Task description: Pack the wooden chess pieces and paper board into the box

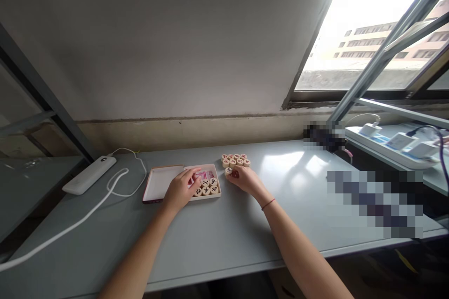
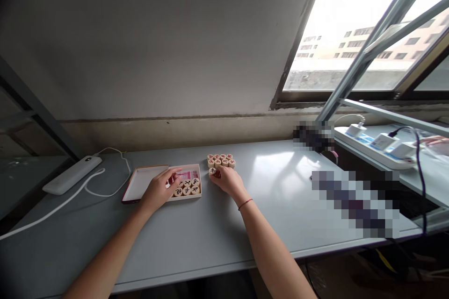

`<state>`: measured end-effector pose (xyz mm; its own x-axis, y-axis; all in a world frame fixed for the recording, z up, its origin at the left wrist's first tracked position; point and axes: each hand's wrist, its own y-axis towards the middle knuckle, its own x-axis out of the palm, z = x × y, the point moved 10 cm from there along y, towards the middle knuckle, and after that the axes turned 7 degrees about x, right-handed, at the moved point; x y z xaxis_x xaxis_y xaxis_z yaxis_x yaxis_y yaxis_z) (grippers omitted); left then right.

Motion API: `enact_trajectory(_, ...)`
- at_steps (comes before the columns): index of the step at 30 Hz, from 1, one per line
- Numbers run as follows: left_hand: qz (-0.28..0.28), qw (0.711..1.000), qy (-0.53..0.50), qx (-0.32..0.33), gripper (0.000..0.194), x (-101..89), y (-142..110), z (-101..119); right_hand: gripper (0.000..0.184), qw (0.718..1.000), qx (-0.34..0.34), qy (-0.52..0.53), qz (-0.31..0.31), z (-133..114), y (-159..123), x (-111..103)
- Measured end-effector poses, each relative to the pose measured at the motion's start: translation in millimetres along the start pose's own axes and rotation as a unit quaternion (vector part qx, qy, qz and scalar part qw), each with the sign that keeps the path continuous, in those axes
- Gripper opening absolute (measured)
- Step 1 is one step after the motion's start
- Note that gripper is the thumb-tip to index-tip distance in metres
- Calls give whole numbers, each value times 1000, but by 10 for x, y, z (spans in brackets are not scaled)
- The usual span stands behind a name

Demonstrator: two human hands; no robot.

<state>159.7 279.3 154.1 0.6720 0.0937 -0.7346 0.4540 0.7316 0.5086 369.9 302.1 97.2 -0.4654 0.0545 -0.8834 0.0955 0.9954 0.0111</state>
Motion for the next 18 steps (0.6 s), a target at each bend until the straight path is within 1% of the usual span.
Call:
enact_trajectory(5, 0, 1000, 5, 1, 28, 16, -3, -29, 20, 1000, 2, -4, 4, -25, 10, 12)
enact_trajectory(9, -5, 1000, 9, -2, 28, 28, -1, -41, 19, 1000, -9, -2, 22, -37, 15, 4)
enact_trajectory(13, -14, 1000, 14, -4, 27, 28, 10, -53, 18, 1000, -10, -2, 26, -45, 14, -12)
enact_trajectory(16, -26, 999, 44, 11, 28, 32, 15, -89, 20, 1000, -1, -7, 29, -61, -4, -47)
enact_trajectory(18, -35, 996, 78, 23, 29, 41, 5, -131, 22, 999, -15, 5, 31, -143, -41, -69)
